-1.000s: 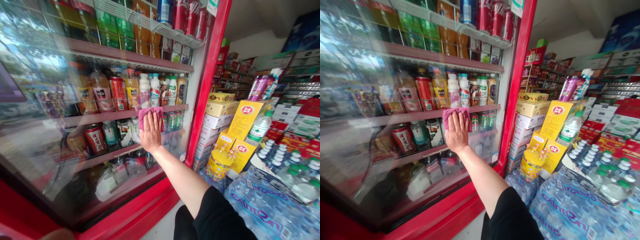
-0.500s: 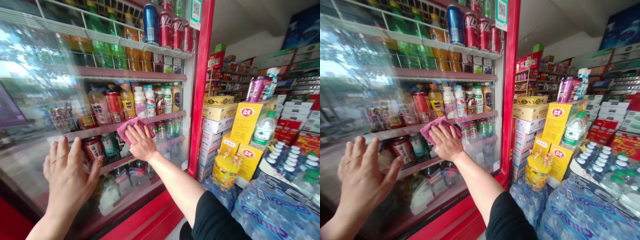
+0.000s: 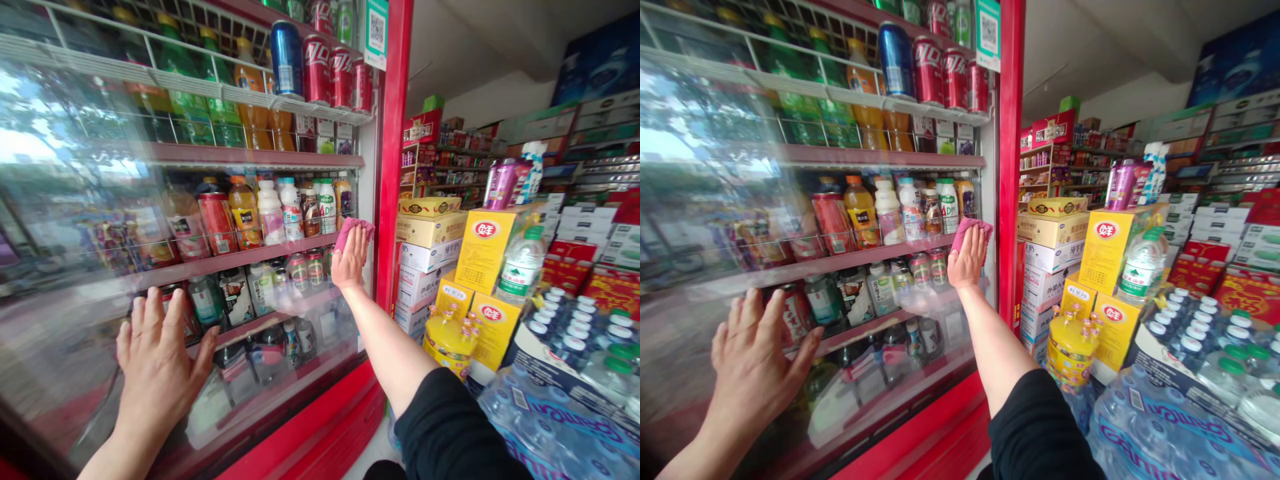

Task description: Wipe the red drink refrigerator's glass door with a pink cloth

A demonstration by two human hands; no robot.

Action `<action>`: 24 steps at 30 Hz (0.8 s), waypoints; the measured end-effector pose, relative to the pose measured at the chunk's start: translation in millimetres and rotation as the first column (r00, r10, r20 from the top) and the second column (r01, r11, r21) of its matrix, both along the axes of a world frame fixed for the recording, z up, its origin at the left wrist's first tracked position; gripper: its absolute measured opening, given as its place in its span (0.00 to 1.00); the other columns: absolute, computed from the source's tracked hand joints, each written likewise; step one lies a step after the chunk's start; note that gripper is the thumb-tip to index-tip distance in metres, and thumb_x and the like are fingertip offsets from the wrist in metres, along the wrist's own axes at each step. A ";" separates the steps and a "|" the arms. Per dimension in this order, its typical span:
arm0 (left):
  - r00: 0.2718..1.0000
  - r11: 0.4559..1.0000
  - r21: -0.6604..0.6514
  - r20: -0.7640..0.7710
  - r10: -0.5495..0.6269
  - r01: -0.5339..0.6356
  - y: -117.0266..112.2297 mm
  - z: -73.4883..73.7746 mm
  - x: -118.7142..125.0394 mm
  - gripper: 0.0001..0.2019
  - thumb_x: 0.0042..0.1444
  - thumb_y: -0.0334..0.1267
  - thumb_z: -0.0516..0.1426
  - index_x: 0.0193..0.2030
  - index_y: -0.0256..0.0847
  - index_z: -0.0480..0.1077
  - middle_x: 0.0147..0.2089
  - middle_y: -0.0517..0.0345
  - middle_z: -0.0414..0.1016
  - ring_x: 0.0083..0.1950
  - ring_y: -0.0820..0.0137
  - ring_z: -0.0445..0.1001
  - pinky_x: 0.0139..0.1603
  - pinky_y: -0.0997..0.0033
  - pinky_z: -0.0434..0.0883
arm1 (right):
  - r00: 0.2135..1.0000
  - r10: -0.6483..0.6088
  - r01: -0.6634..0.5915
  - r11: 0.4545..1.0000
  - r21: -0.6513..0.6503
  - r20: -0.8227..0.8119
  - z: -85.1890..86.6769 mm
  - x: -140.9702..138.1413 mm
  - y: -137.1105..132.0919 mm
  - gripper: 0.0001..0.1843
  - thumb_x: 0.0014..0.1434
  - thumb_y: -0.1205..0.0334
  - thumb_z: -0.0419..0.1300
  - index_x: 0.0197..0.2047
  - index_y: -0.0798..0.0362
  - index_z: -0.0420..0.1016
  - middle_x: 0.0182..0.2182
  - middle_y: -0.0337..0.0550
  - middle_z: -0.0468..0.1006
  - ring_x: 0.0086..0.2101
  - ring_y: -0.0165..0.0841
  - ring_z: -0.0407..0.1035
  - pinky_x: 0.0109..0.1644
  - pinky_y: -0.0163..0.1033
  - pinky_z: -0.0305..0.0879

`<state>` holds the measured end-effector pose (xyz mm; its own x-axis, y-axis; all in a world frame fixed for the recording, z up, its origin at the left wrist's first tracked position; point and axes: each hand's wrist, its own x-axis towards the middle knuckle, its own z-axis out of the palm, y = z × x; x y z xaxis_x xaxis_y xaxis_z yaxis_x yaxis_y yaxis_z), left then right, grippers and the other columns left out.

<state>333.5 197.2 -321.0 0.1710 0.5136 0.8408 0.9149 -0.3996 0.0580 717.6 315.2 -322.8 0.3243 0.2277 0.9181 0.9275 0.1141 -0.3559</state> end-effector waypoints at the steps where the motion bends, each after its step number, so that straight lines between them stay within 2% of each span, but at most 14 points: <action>1: 1.000 1.000 0.000 0.008 0.001 -0.001 -1.1 0.5 0.8 0.42 0.73 0.51 0.53 0.87 0.45 0.39 0.88 0.34 0.36 0.88 0.40 0.38 0.83 0.28 0.47 | 0.998 -0.013 0.014 1.000 0.004 -0.058 -1.0 8.0 1.9 0.43 0.70 0.59 0.47 0.81 0.72 0.49 0.81 0.67 0.49 0.81 0.50 0.37 0.83 0.66 0.44; 4: 0.999 1.000 0.009 0.033 0.000 0.000 -2.4 2.3 1.8 0.42 0.73 0.49 0.52 0.87 0.47 0.38 0.89 0.38 0.35 0.88 0.40 0.38 0.83 0.28 0.47 | 0.962 -0.041 0.055 0.998 0.042 -0.271 -2.0 21.5 8.0 0.42 0.68 0.59 0.46 0.81 0.70 0.51 0.80 0.67 0.53 0.80 0.49 0.42 0.82 0.66 0.47; 6: 0.999 1.000 0.019 0.041 -0.002 0.001 0.0 4.1 0.0 0.42 0.73 0.49 0.52 0.87 0.49 0.36 0.89 0.40 0.34 0.88 0.39 0.38 0.83 0.27 0.47 | 0.917 -0.057 0.094 0.993 0.077 -0.394 4.1 20.6 13.9 0.42 0.69 0.59 0.45 0.82 0.70 0.51 0.80 0.69 0.54 0.79 0.52 0.46 0.81 0.68 0.48; 9: 0.999 0.999 0.035 0.048 0.006 -0.008 7.5 8.5 -4.9 0.43 0.72 0.50 0.53 0.87 0.52 0.34 0.89 0.42 0.33 0.88 0.39 0.39 0.83 0.27 0.48 | 0.875 -0.074 0.147 0.982 0.116 -0.478 27.6 7.5 23.1 0.42 0.71 0.57 0.44 0.81 0.74 0.50 0.79 0.76 0.53 0.79 0.58 0.45 0.80 0.74 0.47; 11: 0.998 0.998 0.056 0.056 0.010 -0.013 13.0 13.0 -7.2 0.43 0.73 0.50 0.53 0.87 0.53 0.34 0.89 0.42 0.33 0.88 0.39 0.39 0.83 0.27 0.48 | 0.884 -0.063 0.142 0.980 0.140 -0.463 47.8 -7.2 25.2 0.42 0.74 0.54 0.44 0.82 0.73 0.49 0.79 0.75 0.52 0.79 0.59 0.44 0.80 0.74 0.47; 14: 0.998 0.995 0.096 0.062 0.001 -0.007 19.2 22.4 -4.9 0.42 0.73 0.50 0.52 0.87 0.52 0.35 0.89 0.42 0.34 0.88 0.41 0.39 0.84 0.29 0.47 | 0.954 -0.012 0.062 0.985 0.160 -0.298 70.4 -37.0 18.4 0.40 0.77 0.52 0.42 0.83 0.68 0.47 0.81 0.68 0.50 0.80 0.57 0.42 0.80 0.73 0.47; 17: 0.999 0.992 0.122 0.037 -0.016 0.011 23.2 36.5 6.1 0.41 0.74 0.49 0.52 0.87 0.48 0.37 0.88 0.38 0.36 0.88 0.42 0.38 0.84 0.30 0.47 | 0.997 0.063 -0.067 0.990 0.121 0.038 74.5 -68.6 4.1 0.39 0.79 0.53 0.44 0.84 0.65 0.47 0.82 0.62 0.47 0.81 0.54 0.37 0.82 0.71 0.44; 19: 1.000 0.990 0.140 0.014 -0.027 0.025 25.0 48.0 17.0 0.40 0.74 0.49 0.52 0.87 0.46 0.39 0.88 0.36 0.38 0.88 0.43 0.38 0.84 0.31 0.47 | 0.937 0.139 -0.160 0.986 0.041 0.321 69.7 -81.2 -4.2 0.39 0.77 0.54 0.50 0.84 0.60 0.50 0.82 0.58 0.50 0.81 0.51 0.36 0.83 0.69 0.41; 21: 0.999 0.986 0.161 -0.003 -0.041 0.041 25.9 59.8 28.2 0.39 0.74 0.48 0.52 0.86 0.45 0.41 0.88 0.36 0.40 0.88 0.45 0.38 0.84 0.33 0.46 | 0.813 0.215 -0.218 0.974 -0.059 0.541 64.0 -81.3 -9.0 0.39 0.75 0.55 0.56 0.83 0.54 0.54 0.81 0.54 0.54 0.81 0.48 0.40 0.84 0.67 0.39; 23: 0.998 0.982 0.177 -0.014 -0.062 0.064 25.9 69.9 36.4 0.39 0.74 0.47 0.52 0.86 0.44 0.43 0.88 0.37 0.41 0.88 0.46 0.38 0.85 0.34 0.45 | 0.730 0.248 -0.225 0.967 -0.119 0.637 61.2 -68.6 -10.1 0.39 0.73 0.55 0.60 0.82 0.51 0.57 0.80 0.51 0.58 0.81 0.47 0.44 0.84 0.66 0.40; 24: 0.997 0.980 0.182 -0.018 -0.074 0.076 25.5 73.8 38.7 0.39 0.74 0.46 0.52 0.86 0.44 0.44 0.88 0.38 0.41 0.88 0.46 0.38 0.85 0.34 0.45 | 0.731 0.242 -0.214 0.969 -0.122 0.638 61.4 -58.8 -9.6 0.39 0.73 0.56 0.60 0.82 0.51 0.58 0.80 0.51 0.59 0.80 0.47 0.45 0.84 0.66 0.41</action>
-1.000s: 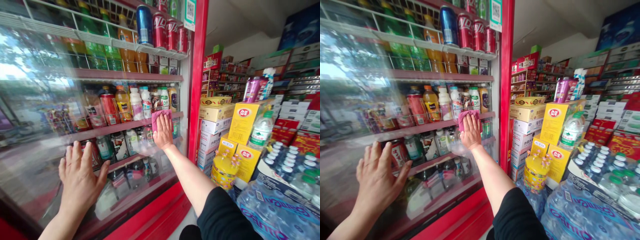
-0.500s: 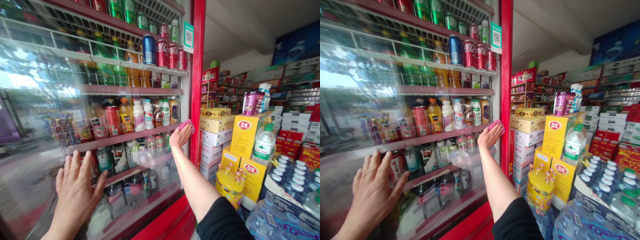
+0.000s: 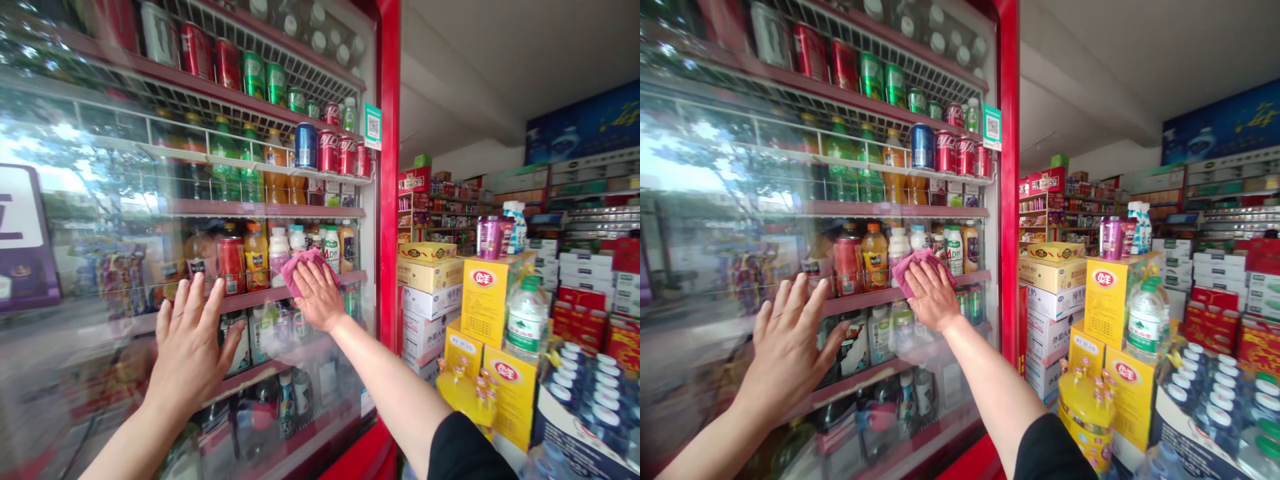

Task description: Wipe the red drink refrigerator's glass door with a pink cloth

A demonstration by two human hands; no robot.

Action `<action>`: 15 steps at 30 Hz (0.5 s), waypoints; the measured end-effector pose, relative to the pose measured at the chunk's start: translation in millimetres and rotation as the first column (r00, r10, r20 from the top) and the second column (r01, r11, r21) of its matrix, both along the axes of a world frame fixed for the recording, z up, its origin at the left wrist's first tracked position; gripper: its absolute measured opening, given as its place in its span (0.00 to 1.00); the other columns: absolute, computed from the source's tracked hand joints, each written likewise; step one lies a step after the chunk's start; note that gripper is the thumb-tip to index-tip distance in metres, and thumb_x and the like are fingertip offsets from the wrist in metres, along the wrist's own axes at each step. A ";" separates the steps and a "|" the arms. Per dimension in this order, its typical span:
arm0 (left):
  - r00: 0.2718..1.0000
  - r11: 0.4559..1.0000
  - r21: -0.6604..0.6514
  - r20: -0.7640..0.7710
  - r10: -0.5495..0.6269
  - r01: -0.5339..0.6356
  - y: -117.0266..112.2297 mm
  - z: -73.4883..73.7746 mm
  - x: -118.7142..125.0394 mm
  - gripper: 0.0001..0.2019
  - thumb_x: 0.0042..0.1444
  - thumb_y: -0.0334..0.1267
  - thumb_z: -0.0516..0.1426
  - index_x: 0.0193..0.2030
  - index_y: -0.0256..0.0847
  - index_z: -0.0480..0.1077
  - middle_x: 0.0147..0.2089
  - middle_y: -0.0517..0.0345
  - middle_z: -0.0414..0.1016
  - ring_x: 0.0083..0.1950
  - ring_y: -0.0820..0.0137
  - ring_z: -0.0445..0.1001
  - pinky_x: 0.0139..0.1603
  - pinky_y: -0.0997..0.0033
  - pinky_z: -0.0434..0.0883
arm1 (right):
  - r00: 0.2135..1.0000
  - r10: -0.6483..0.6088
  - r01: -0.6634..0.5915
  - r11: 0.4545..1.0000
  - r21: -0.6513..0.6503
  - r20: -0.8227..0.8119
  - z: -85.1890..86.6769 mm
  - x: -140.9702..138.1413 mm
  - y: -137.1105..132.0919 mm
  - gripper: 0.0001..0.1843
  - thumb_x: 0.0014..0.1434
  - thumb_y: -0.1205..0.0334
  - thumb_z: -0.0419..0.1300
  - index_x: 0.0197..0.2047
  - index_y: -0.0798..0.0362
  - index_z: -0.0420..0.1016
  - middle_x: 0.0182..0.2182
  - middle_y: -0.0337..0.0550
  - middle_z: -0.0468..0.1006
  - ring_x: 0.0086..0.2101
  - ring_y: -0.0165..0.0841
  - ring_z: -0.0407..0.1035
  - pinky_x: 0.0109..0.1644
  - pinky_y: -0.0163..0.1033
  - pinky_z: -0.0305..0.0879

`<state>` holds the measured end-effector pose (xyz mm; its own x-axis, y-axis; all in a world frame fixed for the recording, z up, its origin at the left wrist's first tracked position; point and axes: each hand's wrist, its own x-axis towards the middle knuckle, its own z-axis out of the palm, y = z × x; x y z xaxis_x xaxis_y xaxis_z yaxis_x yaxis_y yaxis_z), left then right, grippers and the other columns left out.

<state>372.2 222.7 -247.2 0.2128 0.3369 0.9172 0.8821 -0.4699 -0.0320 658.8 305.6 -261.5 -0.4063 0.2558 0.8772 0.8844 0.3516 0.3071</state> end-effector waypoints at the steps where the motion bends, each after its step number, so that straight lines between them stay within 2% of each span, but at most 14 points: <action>1: 1.000 1.000 0.004 -0.002 -0.008 0.008 -0.5 3.0 0.7 0.39 0.74 0.46 0.53 0.86 0.44 0.45 0.88 0.38 0.41 0.88 0.46 0.38 0.85 0.34 0.44 | 0.999 -0.024 0.024 1.000 0.006 -0.037 1.3 11.1 0.9 0.39 0.73 0.57 0.59 0.82 0.52 0.57 0.80 0.52 0.58 0.80 0.47 0.45 0.84 0.66 0.41; 3: 1.000 1.000 0.008 0.001 -0.002 0.002 -1.6 6.3 -2.5 0.39 0.73 0.47 0.53 0.86 0.44 0.46 0.88 0.39 0.41 0.88 0.46 0.38 0.85 0.34 0.44 | 0.975 -0.090 0.098 0.995 0.028 -0.205 7.6 34.1 3.5 0.38 0.74 0.58 0.55 0.83 0.56 0.56 0.81 0.56 0.56 0.81 0.47 0.42 0.84 0.66 0.43; 5: 1.000 1.000 0.009 0.001 0.027 -0.027 -2.7 7.1 -10.8 0.37 0.74 0.47 0.52 0.85 0.42 0.47 0.88 0.38 0.41 0.89 0.46 0.37 0.85 0.34 0.44 | 0.901 -0.141 0.167 0.985 0.029 -0.411 19.2 54.5 6.9 0.38 0.75 0.58 0.50 0.82 0.64 0.53 0.81 0.60 0.52 0.81 0.49 0.40 0.83 0.65 0.44; 7: 0.998 0.998 0.012 0.001 0.060 -0.060 -3.3 6.9 -22.1 0.36 0.75 0.47 0.50 0.85 0.40 0.48 0.88 0.37 0.41 0.89 0.47 0.37 0.85 0.35 0.45 | 0.764 -0.158 0.211 0.977 0.011 -0.625 36.6 69.0 11.2 0.39 0.74 0.57 0.48 0.82 0.69 0.53 0.81 0.63 0.51 0.81 0.50 0.41 0.83 0.64 0.45; 9: 0.996 0.996 0.018 0.008 0.087 -0.087 -3.4 7.4 -33.9 0.35 0.76 0.48 0.48 0.84 0.39 0.49 0.88 0.37 0.41 0.89 0.48 0.36 0.85 0.36 0.45 | 0.581 -0.154 0.250 0.968 -0.005 -0.799 59.0 75.0 16.6 0.40 0.74 0.56 0.47 0.81 0.71 0.53 0.80 0.68 0.52 0.80 0.53 0.45 0.82 0.67 0.47; 11: 0.994 0.994 0.026 0.021 0.104 -0.105 -3.4 9.0 -44.5 0.35 0.76 0.49 0.48 0.84 0.37 0.50 0.88 0.35 0.42 0.89 0.48 0.37 0.85 0.36 0.45 | 0.423 -0.142 0.293 0.956 -0.013 -0.895 82.8 69.8 22.2 0.41 0.74 0.55 0.45 0.81 0.75 0.51 0.79 0.76 0.52 0.79 0.59 0.46 0.80 0.74 0.48; 12: 0.993 0.993 0.026 0.030 0.112 -0.112 -3.5 10.2 -48.9 0.35 0.76 0.50 0.47 0.84 0.36 0.51 0.87 0.34 0.42 0.89 0.47 0.37 0.85 0.36 0.45 | 0.381 -0.136 0.309 0.951 -0.013 -0.915 93.7 62.4 24.6 0.42 0.74 0.53 0.45 0.81 0.76 0.50 0.79 0.78 0.52 0.79 0.61 0.45 0.79 0.76 0.48; 14: 0.991 0.992 0.021 0.044 0.124 -0.125 -4.0 13.0 -55.6 0.35 0.76 0.50 0.47 0.83 0.34 0.52 0.87 0.33 0.42 0.89 0.47 0.37 0.85 0.36 0.45 | 0.394 -0.123 0.310 0.951 0.005 -0.911 110.3 38.7 26.8 0.43 0.76 0.51 0.44 0.81 0.75 0.50 0.79 0.77 0.51 0.79 0.62 0.44 0.79 0.75 0.46; 15: 0.990 0.991 0.020 0.052 0.128 -0.129 -4.3 14.3 -57.8 0.35 0.76 0.50 0.47 0.83 0.34 0.52 0.87 0.33 0.43 0.89 0.47 0.37 0.85 0.36 0.44 | 0.446 -0.114 0.296 0.955 0.026 -0.888 115.2 23.0 26.2 0.42 0.76 0.50 0.44 0.82 0.73 0.49 0.80 0.72 0.50 0.80 0.60 0.43 0.80 0.74 0.46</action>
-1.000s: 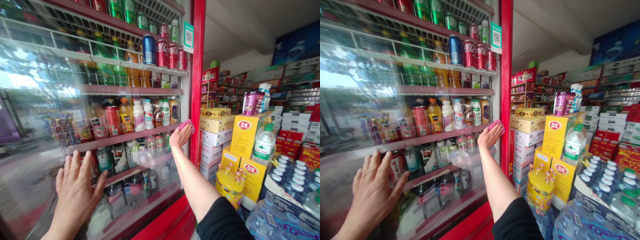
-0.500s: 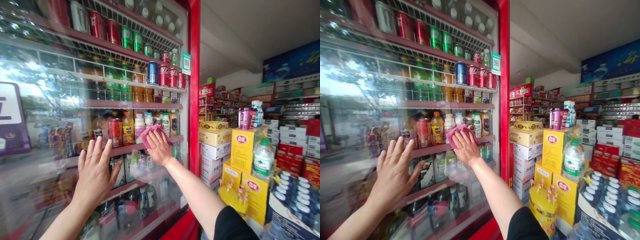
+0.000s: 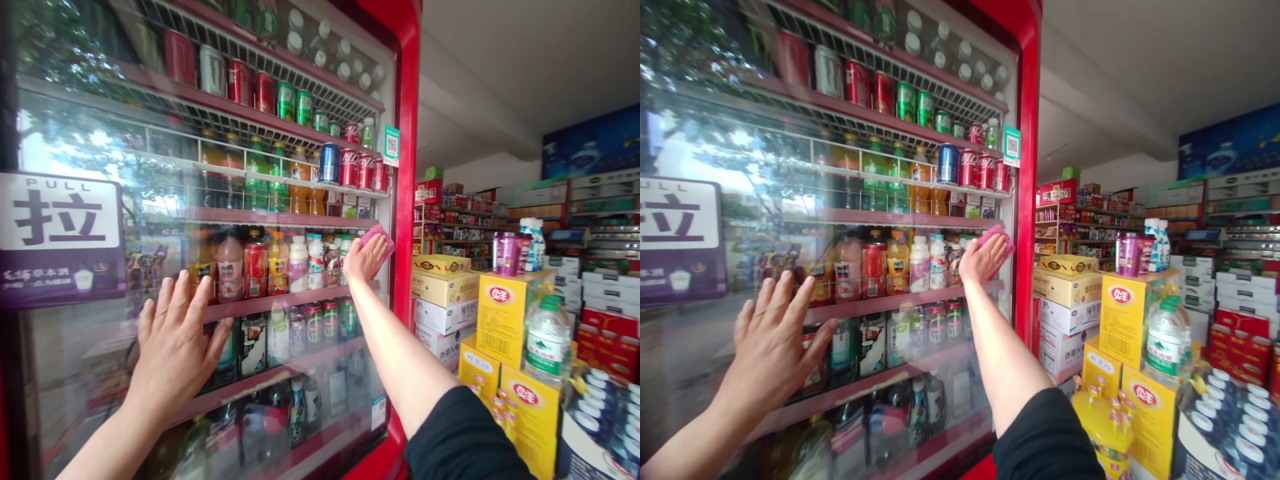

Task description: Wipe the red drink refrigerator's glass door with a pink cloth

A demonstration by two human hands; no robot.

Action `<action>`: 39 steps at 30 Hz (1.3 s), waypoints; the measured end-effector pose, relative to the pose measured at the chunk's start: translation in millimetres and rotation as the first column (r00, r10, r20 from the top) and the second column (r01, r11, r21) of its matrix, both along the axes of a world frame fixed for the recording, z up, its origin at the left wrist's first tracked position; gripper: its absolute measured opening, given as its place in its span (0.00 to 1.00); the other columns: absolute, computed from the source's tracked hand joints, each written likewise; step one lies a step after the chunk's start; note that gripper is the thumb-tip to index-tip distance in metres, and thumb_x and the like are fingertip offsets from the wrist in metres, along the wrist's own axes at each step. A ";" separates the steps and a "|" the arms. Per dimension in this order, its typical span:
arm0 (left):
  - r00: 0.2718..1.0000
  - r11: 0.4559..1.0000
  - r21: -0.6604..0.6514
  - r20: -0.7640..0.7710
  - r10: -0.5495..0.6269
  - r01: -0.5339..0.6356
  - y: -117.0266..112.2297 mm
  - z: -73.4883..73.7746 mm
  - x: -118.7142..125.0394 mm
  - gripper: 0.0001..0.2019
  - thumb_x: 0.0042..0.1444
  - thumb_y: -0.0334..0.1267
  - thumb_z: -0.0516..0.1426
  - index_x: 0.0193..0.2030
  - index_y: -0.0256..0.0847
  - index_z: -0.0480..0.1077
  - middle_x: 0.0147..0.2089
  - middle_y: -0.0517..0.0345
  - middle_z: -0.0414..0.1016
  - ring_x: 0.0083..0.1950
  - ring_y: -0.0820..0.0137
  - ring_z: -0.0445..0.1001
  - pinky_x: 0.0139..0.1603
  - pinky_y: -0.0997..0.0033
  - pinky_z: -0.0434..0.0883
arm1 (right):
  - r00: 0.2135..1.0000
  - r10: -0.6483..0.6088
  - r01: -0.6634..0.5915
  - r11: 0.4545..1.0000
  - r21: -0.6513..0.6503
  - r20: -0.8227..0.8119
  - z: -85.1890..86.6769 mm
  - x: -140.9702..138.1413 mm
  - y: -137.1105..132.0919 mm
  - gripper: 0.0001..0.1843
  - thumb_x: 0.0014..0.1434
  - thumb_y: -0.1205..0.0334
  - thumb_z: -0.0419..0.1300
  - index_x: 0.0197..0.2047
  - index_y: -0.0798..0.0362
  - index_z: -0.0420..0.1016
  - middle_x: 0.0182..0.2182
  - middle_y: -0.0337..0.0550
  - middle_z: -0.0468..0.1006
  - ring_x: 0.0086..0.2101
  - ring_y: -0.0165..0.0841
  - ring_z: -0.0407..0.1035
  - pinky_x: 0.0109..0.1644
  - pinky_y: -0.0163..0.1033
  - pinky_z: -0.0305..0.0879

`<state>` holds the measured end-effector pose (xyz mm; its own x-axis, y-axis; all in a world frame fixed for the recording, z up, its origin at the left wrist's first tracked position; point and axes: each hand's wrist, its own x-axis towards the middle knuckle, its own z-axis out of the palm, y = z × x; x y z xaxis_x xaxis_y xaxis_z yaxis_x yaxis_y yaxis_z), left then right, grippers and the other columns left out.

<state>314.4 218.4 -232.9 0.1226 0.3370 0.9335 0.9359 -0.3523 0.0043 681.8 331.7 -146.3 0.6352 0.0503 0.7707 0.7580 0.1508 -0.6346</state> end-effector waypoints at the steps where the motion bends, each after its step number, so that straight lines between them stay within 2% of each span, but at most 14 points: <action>1: 1.000 1.000 -0.001 0.005 0.002 -0.002 -0.2 1.2 -1.4 0.35 0.76 0.50 0.47 0.83 0.34 0.53 0.87 0.34 0.42 0.89 0.47 0.37 0.85 0.37 0.44 | 0.996 0.021 -0.021 1.000 -0.001 0.092 2.3 -17.1 -2.0 0.42 0.77 0.50 0.44 0.83 0.71 0.49 0.81 0.68 0.49 0.80 0.58 0.42 0.81 0.72 0.45; 3: 1.000 1.000 -0.003 0.008 0.000 0.000 0.1 3.1 -1.7 0.35 0.76 0.50 0.47 0.83 0.35 0.52 0.87 0.34 0.42 0.89 0.47 0.36 0.85 0.37 0.44 | 0.933 0.078 -0.073 0.997 -0.028 0.351 0.2 -51.9 -9.3 0.41 0.78 0.50 0.44 0.84 0.67 0.46 0.83 0.60 0.45 0.81 0.55 0.37 0.83 0.69 0.41; 6: 1.000 1.000 0.004 0.002 -0.014 0.014 2.7 5.6 2.4 0.36 0.75 0.50 0.48 0.84 0.36 0.51 0.87 0.35 0.42 0.89 0.47 0.37 0.85 0.36 0.45 | 0.666 0.183 -0.121 0.983 -0.137 0.723 -10.7 -89.6 -23.6 0.39 0.78 0.51 0.49 0.85 0.58 0.47 0.83 0.50 0.46 0.82 0.47 0.34 0.85 0.63 0.35; 8: 1.000 0.999 0.027 -0.005 -0.029 0.029 5.3 7.6 6.7 0.36 0.75 0.50 0.48 0.84 0.38 0.50 0.87 0.36 0.42 0.89 0.47 0.38 0.85 0.36 0.46 | 0.494 0.236 -0.121 0.972 -0.202 0.837 -15.0 -97.7 -30.6 0.37 0.78 0.52 0.52 0.84 0.53 0.51 0.83 0.46 0.50 0.82 0.44 0.35 0.85 0.61 0.32; 10: 0.999 0.997 0.057 -0.014 -0.045 0.046 7.6 9.8 10.6 0.36 0.75 0.51 0.48 0.85 0.39 0.50 0.87 0.36 0.43 0.88 0.46 0.39 0.84 0.35 0.47 | 0.421 0.255 -0.113 0.967 -0.229 0.870 -13.4 -92.0 -33.5 0.36 0.79 0.54 0.52 0.84 0.51 0.53 0.82 0.44 0.52 0.82 0.42 0.37 0.86 0.59 0.30; 13: 0.998 0.995 0.075 -0.027 -0.062 0.064 10.3 12.4 13.6 0.37 0.75 0.51 0.49 0.85 0.41 0.48 0.87 0.36 0.43 0.88 0.45 0.40 0.84 0.33 0.48 | 0.493 0.234 -0.097 0.972 -0.214 0.838 -3.3 -64.9 -30.8 0.35 0.78 0.56 0.51 0.84 0.52 0.52 0.82 0.44 0.51 0.82 0.40 0.37 0.86 0.58 0.30; 17: 0.998 0.995 0.080 -0.029 -0.064 0.066 14.1 11.0 10.1 0.36 0.75 0.50 0.50 0.85 0.41 0.49 0.87 0.37 0.43 0.88 0.44 0.41 0.83 0.32 0.48 | 0.735 0.149 -0.042 0.984 -0.175 0.661 9.8 -10.5 -22.4 0.37 0.78 0.56 0.46 0.84 0.59 0.49 0.83 0.50 0.47 0.82 0.44 0.36 0.85 0.58 0.36; 21: 0.998 0.996 0.078 -0.021 -0.053 0.054 18.1 5.9 1.7 0.36 0.75 0.50 0.50 0.84 0.38 0.51 0.87 0.36 0.43 0.88 0.43 0.41 0.84 0.33 0.48 | 0.920 0.062 0.000 0.987 -0.159 0.386 23.8 44.4 -15.5 0.39 0.77 0.56 0.43 0.83 0.68 0.47 0.83 0.58 0.46 0.81 0.47 0.37 0.85 0.57 0.39; 24: 0.998 0.995 0.073 -0.014 -0.060 0.061 19.6 4.9 -4.5 0.36 0.74 0.50 0.50 0.84 0.38 0.53 0.87 0.35 0.44 0.88 0.44 0.41 0.84 0.33 0.48 | 0.993 0.009 0.006 0.992 -0.125 0.120 43.3 64.4 -8.9 0.40 0.75 0.57 0.44 0.82 0.73 0.49 0.81 0.66 0.49 0.80 0.51 0.43 0.84 0.60 0.42; 26: 0.998 0.996 0.061 0.004 -0.070 0.070 19.9 6.8 -7.2 0.36 0.73 0.50 0.51 0.83 0.38 0.54 0.87 0.35 0.45 0.88 0.44 0.41 0.84 0.33 0.47 | 0.999 -0.014 0.017 0.995 -0.102 0.035 58.4 59.5 -3.9 0.40 0.75 0.57 0.42 0.82 0.73 0.49 0.81 0.68 0.50 0.80 0.55 0.45 0.83 0.66 0.44; 29: 0.995 0.996 0.039 0.041 -0.087 0.085 19.5 11.5 -7.8 0.38 0.70 0.52 0.54 0.83 0.38 0.56 0.87 0.37 0.45 0.88 0.44 0.41 0.85 0.34 0.43 | 0.992 0.007 0.001 0.998 -0.066 0.124 74.8 23.3 -0.9 0.39 0.76 0.57 0.41 0.83 0.66 0.50 0.82 0.60 0.49 0.80 0.53 0.42 0.82 0.68 0.45; 32: 0.993 0.994 0.038 0.056 -0.102 0.100 17.9 15.6 -2.4 0.39 0.69 0.53 0.55 0.83 0.38 0.57 0.87 0.38 0.45 0.88 0.45 0.40 0.85 0.35 0.42 | 0.915 0.057 -0.037 0.998 -0.058 0.400 76.8 -33.2 -7.7 0.37 0.78 0.56 0.39 0.84 0.61 0.48 0.83 0.50 0.47 0.81 0.48 0.38 0.84 0.63 0.40; 36: 0.994 0.993 0.049 0.025 -0.111 0.110 13.1 18.1 12.7 0.39 0.70 0.52 0.55 0.84 0.41 0.54 0.87 0.39 0.44 0.88 0.45 0.41 0.85 0.34 0.43 | 0.616 0.141 -0.075 0.990 -0.120 0.775 66.1 -88.0 -24.0 0.35 0.80 0.53 0.45 0.84 0.52 0.50 0.83 0.41 0.49 0.82 0.40 0.36 0.86 0.57 0.32; 39: 0.994 0.989 0.100 -0.008 -0.108 0.108 8.4 19.0 21.5 0.38 0.72 0.49 0.53 0.85 0.43 0.50 0.87 0.39 0.44 0.88 0.45 0.41 0.84 0.32 0.45 | 0.453 0.178 -0.092 0.984 -0.153 0.873 62.9 -86.4 -29.5 0.36 0.78 0.54 0.51 0.84 0.51 0.52 0.83 0.41 0.50 0.82 0.39 0.36 0.86 0.55 0.29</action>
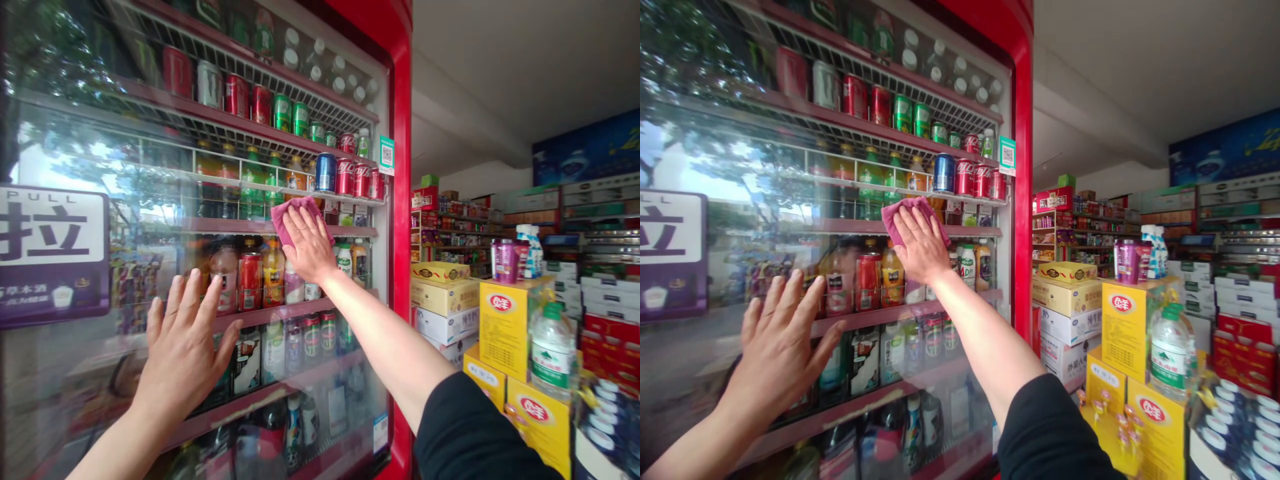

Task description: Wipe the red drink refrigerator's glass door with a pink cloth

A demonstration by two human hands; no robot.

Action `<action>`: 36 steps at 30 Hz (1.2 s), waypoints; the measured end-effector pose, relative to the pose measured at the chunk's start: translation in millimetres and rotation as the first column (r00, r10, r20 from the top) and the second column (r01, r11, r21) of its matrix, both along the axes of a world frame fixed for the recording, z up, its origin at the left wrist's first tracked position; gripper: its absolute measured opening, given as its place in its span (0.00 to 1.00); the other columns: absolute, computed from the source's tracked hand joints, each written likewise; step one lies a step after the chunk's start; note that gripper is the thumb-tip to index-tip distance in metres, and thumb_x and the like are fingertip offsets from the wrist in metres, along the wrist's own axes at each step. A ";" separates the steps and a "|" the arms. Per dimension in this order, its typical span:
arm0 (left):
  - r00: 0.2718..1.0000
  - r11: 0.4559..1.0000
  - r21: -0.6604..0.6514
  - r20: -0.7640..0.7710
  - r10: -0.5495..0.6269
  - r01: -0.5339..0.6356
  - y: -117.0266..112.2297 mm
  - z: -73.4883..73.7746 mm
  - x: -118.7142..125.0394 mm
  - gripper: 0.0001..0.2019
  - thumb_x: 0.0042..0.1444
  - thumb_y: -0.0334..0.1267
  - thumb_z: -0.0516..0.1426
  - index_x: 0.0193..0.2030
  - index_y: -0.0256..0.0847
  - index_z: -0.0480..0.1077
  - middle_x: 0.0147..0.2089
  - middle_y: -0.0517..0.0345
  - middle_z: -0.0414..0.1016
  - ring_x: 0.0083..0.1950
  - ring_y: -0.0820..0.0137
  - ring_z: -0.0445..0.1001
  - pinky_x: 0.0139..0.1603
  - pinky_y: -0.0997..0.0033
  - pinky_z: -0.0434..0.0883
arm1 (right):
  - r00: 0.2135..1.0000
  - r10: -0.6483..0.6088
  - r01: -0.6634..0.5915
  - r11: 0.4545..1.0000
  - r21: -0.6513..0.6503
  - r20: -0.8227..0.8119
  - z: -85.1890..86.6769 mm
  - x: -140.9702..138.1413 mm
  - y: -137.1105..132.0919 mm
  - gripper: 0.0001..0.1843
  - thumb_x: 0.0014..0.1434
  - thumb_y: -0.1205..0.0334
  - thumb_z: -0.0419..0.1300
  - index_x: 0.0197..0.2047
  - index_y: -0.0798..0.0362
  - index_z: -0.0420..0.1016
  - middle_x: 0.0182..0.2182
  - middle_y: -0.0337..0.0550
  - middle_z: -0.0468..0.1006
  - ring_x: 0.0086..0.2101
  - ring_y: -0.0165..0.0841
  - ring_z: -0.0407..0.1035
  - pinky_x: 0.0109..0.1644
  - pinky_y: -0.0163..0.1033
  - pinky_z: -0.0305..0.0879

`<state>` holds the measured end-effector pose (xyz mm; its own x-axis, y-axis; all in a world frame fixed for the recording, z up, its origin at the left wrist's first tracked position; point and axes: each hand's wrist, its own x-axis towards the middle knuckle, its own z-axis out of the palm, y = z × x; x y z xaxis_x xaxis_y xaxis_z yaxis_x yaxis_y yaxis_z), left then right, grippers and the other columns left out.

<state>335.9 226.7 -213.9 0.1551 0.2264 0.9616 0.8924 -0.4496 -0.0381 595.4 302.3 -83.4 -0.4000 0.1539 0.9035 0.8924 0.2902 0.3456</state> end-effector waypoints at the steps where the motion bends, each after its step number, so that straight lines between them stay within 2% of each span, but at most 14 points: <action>1: 1.000 1.000 0.016 -0.009 0.002 -0.002 -1.5 0.5 0.9 0.38 0.73 0.48 0.53 0.86 0.44 0.48 0.87 0.39 0.44 0.88 0.45 0.41 0.84 0.32 0.45 | 1.000 0.001 -0.001 1.000 -0.006 0.010 0.5 8.3 0.2 0.37 0.77 0.55 0.52 0.84 0.51 0.52 0.83 0.42 0.49 0.82 0.39 0.36 0.86 0.55 0.29; 3: 1.000 1.000 0.021 -0.021 0.000 0.001 -3.8 1.8 -1.0 0.39 0.73 0.49 0.53 0.86 0.46 0.47 0.88 0.41 0.43 0.88 0.45 0.41 0.84 0.32 0.45 | 0.999 -0.028 0.027 0.999 -0.021 -0.045 2.7 32.7 2.8 0.38 0.76 0.56 0.52 0.84 0.52 0.50 0.83 0.43 0.48 0.82 0.40 0.36 0.86 0.56 0.30; 6: 1.000 1.000 0.000 0.001 -0.019 0.019 -5.5 4.6 -10.9 0.41 0.69 0.51 0.56 0.86 0.48 0.48 0.88 0.44 0.43 0.88 0.45 0.41 0.85 0.33 0.44 | 0.954 -0.128 0.114 0.991 -0.067 -0.270 6.0 79.7 8.5 0.40 0.76 0.55 0.49 0.85 0.57 0.45 0.84 0.47 0.44 0.82 0.43 0.35 0.85 0.57 0.34; 9: 0.999 1.000 -0.007 0.029 -0.022 0.022 -5.2 6.9 -23.7 0.41 0.68 0.50 0.57 0.85 0.48 0.51 0.88 0.44 0.43 0.88 0.46 0.41 0.85 0.35 0.43 | 0.838 -0.220 0.169 0.975 -0.147 -0.500 10.1 126.4 11.3 0.41 0.77 0.54 0.44 0.85 0.63 0.40 0.84 0.53 0.39 0.82 0.46 0.33 0.85 0.57 0.36; 11: 0.999 1.000 -0.006 0.035 -0.008 0.009 -4.9 8.1 -31.8 0.41 0.68 0.50 0.56 0.85 0.47 0.51 0.88 0.44 0.44 0.88 0.47 0.41 0.85 0.35 0.43 | 0.735 -0.234 0.159 0.972 -0.173 -0.637 15.3 149.8 11.3 0.41 0.77 0.54 0.44 0.84 0.68 0.42 0.84 0.58 0.40 0.82 0.46 0.35 0.85 0.55 0.37; 13: 0.999 1.000 0.002 0.040 0.012 -0.012 -5.3 9.3 -39.1 0.40 0.69 0.50 0.55 0.85 0.46 0.51 0.88 0.43 0.44 0.88 0.47 0.41 0.85 0.35 0.43 | 0.655 -0.221 0.147 0.975 -0.165 -0.723 23.1 162.2 11.4 0.41 0.77 0.55 0.43 0.83 0.72 0.43 0.83 0.64 0.42 0.81 0.48 0.38 0.84 0.54 0.38; 16: 0.998 0.999 0.014 0.046 0.040 -0.040 -7.5 11.3 -47.9 0.39 0.70 0.50 0.54 0.85 0.46 0.51 0.87 0.42 0.45 0.88 0.45 0.42 0.84 0.33 0.44 | 0.594 -0.194 0.147 0.980 -0.131 -0.781 39.0 158.9 14.5 0.41 0.77 0.56 0.40 0.82 0.77 0.42 0.82 0.69 0.43 0.80 0.54 0.40 0.84 0.58 0.38; 18: 0.997 0.998 0.017 0.048 0.057 -0.058 -9.2 12.1 -52.5 0.39 0.71 0.50 0.53 0.85 0.45 0.50 0.87 0.39 0.45 0.88 0.44 0.42 0.84 0.32 0.46 | 0.590 -0.177 0.148 0.983 -0.111 -0.788 50.2 145.9 18.3 0.40 0.77 0.56 0.38 0.83 0.74 0.42 0.82 0.67 0.43 0.80 0.54 0.39 0.83 0.60 0.38; 20: 0.996 0.997 0.018 0.049 0.077 -0.078 -10.2 12.0 -56.2 0.38 0.73 0.49 0.52 0.85 0.43 0.49 0.87 0.37 0.45 0.88 0.43 0.41 0.84 0.31 0.46 | 0.618 -0.168 0.144 0.985 -0.100 -0.768 59.0 128.0 21.5 0.39 0.77 0.56 0.38 0.84 0.68 0.42 0.83 0.60 0.42 0.81 0.51 0.38 0.83 0.59 0.38; 24: 0.995 0.997 0.007 0.063 0.079 -0.079 -10.1 10.1 -59.3 0.38 0.73 0.50 0.52 0.85 0.44 0.48 0.87 0.37 0.45 0.88 0.43 0.41 0.84 0.31 0.46 | 0.735 -0.158 0.155 0.986 -0.063 -0.660 62.3 81.4 20.3 0.39 0.76 0.57 0.43 0.85 0.61 0.44 0.83 0.54 0.45 0.81 0.47 0.39 0.83 0.62 0.43; 28: 0.996 0.997 0.002 0.048 0.074 -0.074 -13.2 10.0 -53.6 0.37 0.73 0.50 0.52 0.85 0.41 0.50 0.87 0.36 0.45 0.88 0.43 0.41 0.84 0.31 0.47 | 0.892 -0.093 0.097 0.995 -0.016 -0.443 48.3 10.6 9.1 0.38 0.78 0.56 0.44 0.85 0.56 0.46 0.84 0.48 0.45 0.82 0.45 0.36 0.85 0.62 0.37; 33: 0.996 0.996 0.015 0.013 0.093 -0.093 -25.7 15.4 -41.3 0.38 0.75 0.48 0.52 0.85 0.40 0.47 0.87 0.36 0.44 0.88 0.44 0.40 0.84 0.32 0.46 | 0.970 0.047 -0.056 0.998 -0.034 -0.240 24.1 -104.6 -11.2 0.36 0.79 0.56 0.46 0.85 0.54 0.47 0.84 0.44 0.44 0.82 0.45 0.33 0.85 0.64 0.32; 36: 0.995 0.995 0.017 0.009 0.102 -0.102 -33.6 18.2 -40.9 0.39 0.74 0.48 0.53 0.86 0.41 0.46 0.87 0.38 0.44 0.88 0.45 0.40 0.85 0.33 0.46 | 0.992 0.118 -0.120 0.991 -0.054 -0.042 14.7 -145.9 -21.8 0.35 0.79 0.56 0.50 0.84 0.52 0.52 0.83 0.42 0.48 0.82 0.44 0.36 0.85 0.64 0.29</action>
